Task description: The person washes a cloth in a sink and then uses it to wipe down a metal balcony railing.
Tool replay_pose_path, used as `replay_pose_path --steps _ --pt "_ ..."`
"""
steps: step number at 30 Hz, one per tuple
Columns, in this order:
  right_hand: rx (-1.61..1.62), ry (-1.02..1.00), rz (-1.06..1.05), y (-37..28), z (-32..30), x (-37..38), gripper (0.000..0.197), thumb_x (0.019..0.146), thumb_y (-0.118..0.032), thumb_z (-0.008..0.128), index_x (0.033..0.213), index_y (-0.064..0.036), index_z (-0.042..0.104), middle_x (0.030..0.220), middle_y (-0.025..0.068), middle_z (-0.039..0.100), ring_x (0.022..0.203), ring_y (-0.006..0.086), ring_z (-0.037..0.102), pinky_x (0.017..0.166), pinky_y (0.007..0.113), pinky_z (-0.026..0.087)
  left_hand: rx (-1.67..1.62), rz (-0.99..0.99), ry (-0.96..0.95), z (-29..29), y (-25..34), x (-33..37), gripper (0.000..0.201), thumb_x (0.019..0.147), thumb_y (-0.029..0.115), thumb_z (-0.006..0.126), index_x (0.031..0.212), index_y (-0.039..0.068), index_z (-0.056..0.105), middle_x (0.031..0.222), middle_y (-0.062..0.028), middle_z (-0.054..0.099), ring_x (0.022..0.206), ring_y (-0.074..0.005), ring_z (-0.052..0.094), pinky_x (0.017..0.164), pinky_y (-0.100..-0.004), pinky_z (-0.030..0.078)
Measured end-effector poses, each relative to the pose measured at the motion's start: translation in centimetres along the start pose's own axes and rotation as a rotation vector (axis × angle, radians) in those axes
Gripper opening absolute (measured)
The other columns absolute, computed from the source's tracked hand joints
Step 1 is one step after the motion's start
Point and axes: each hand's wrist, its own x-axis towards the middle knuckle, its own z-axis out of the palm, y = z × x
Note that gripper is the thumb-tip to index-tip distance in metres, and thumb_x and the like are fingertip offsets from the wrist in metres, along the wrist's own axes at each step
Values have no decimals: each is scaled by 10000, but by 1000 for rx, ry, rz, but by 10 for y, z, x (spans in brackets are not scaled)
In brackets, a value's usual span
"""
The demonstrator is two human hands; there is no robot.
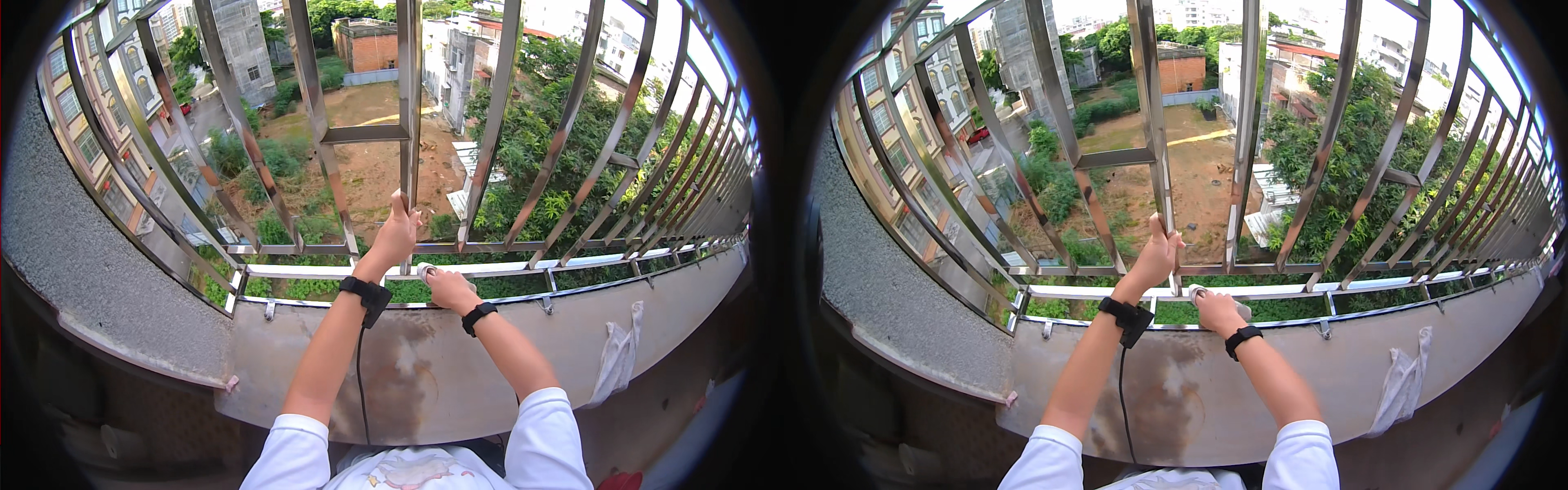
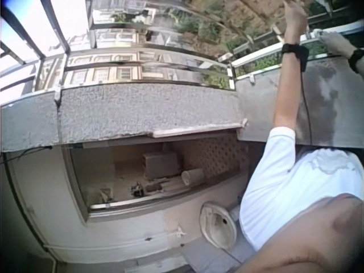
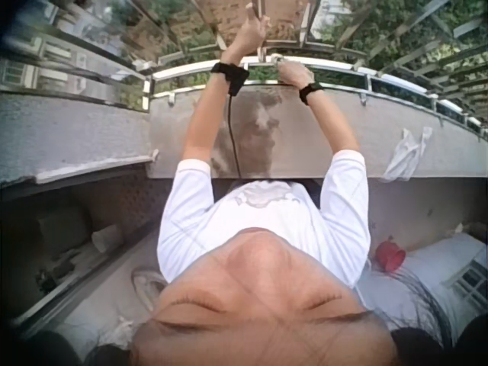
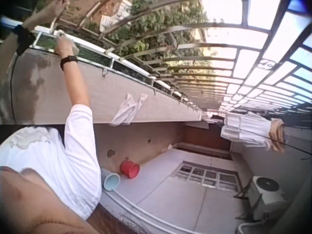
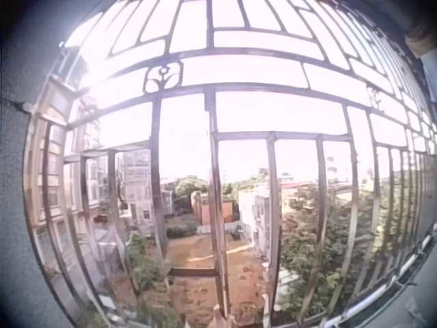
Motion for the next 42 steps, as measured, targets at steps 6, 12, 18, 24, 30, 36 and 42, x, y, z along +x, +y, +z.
replay_pose_path --steps 6,12,18,24,30,36,42 --pt "-20 75 98 -2 3 -5 191 657 -118 477 831 -57 528 748 116 556 647 260 560 564 361 433 -2 59 1 -4 -4 1 191 849 77 331 942 43 168 719 -73 377 677 -159 466 645 -286 395" --pt "-79 -42 401 67 -13 -48 241 719 -139 435 932 -62 517 863 142 542 738 276 559 642 368 440 -54 105 35 -4 -12 2 178 843 109 360 919 80 201 800 -107 401 668 -178 465 544 -319 408" --pt "-67 -118 674 115 -16 -74 224 725 -137 418 892 -54 543 874 140 559 791 279 561 676 361 441 -41 24 20 -3 -5 -3 182 849 71 325 956 51 179 773 -75 351 668 -167 470 642 -303 397" --pt "-112 -45 459 72 -12 -49 178 681 -126 441 766 -28 563 734 135 584 684 259 577 596 354 439 13 51 10 -6 -7 0 175 854 79 309 952 36 171 779 -74 348 683 -170 461 646 -304 397" --pt "-83 51 200 3 -1 -14 149 645 -123 466 722 -24 546 657 122 571 624 256 567 567 353 429 -19 -109 -36 -8 8 -1 176 853 85 310 949 42 170 770 -77 375 692 -168 475 623 -307 401" --pt "-144 137 -7 -46 9 4 143 664 -146 455 725 -55 547 707 88 562 681 222 540 624 338 380 -23 -79 -34 -5 -1 0 175 847 79 325 938 69 175 769 -86 397 680 -170 499 597 -303 405" --pt "-92 125 -91 -35 1 -2 153 659 -139 464 767 -71 549 756 81 555 702 219 542 645 340 394 43 93 57 -2 -14 1 177 853 152 321 921 70 179 760 -99 456 549 -172 474 451 -299 413"
